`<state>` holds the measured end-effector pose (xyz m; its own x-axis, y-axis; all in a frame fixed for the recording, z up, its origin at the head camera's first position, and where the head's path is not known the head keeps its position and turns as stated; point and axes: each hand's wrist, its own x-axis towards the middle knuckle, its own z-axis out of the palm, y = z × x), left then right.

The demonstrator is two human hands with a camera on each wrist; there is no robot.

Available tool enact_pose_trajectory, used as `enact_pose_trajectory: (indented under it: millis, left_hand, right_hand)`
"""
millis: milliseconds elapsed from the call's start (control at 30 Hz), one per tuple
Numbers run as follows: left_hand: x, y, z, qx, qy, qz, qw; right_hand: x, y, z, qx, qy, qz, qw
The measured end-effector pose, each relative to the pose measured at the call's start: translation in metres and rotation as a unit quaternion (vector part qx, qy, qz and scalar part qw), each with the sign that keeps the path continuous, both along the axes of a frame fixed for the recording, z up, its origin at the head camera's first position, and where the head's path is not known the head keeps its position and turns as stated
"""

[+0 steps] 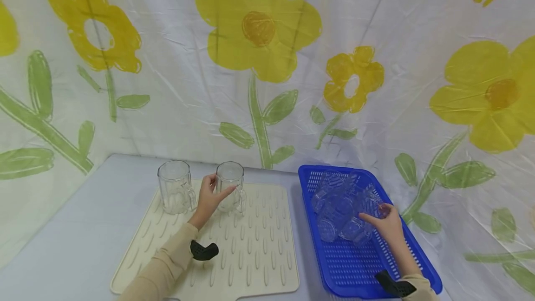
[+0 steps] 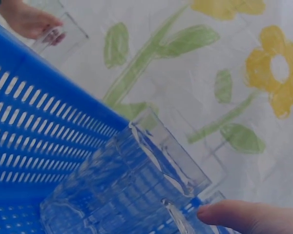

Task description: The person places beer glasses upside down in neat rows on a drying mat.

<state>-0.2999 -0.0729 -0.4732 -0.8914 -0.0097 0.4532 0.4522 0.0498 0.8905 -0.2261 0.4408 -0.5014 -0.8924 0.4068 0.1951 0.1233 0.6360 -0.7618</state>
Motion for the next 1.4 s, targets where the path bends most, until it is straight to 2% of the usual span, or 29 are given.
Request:
enact_pose_trajectory:
  millis: [33,100,133,367,400,600,800,1033,1267,1400]
  left_hand:
    - [-0.003,0.0,-0.005,-0.007,0.011,0.007,0.9999]
    - [-0.005,0.0,-0.008,-0.004,0.017,0.012,0.9998]
    - [-0.005,0.0,-0.008,-0.003,0.019,0.011,0.9997]
    - [0.018,-0.001,0.024,-0.015,-0.016,-0.004,0.9998]
    - [0.019,-0.001,0.025,-0.019,-0.015,-0.003,0.9997]
    - [0.021,-0.001,0.026,-0.034,-0.011,0.004,0.9993]
    - [0.022,-0.001,0.025,-0.04,-0.004,0.003,0.9992]
    - [0.026,-0.002,0.02,-0.053,-0.003,-0.003,0.9986]
    - [0.026,-0.004,0.017,-0.071,0.015,0.009,0.9973]
    - [0.027,-0.003,0.016,-0.075,0.031,0.019,0.9965]
  right_hand:
    - [0.0,0.0,0.0,-0.001,-0.001,-0.001,1.0]
    - [0.001,-0.002,0.003,-0.006,0.001,-0.002,1.0]
    - [0.0,-0.002,0.002,0.002,-0.001,-0.016,0.9999]
    - [0.001,-0.001,0.003,-0.004,0.015,-0.021,0.9997]
    - [0.001,-0.001,0.004,-0.003,0.011,-0.019,0.9998]
    - [0.007,-0.007,0.014,0.017,-0.015,-0.009,0.9997]
    - [0.012,-0.012,0.028,0.001,-0.02,-0.007,0.9998]
    - [0.021,-0.01,0.024,-0.003,-0.004,-0.022,0.9997]
    - [0.045,-0.037,0.057,-0.029,0.018,-0.029,0.999]
    - [0.05,-0.035,0.062,-0.004,0.043,-0.037,0.9984]
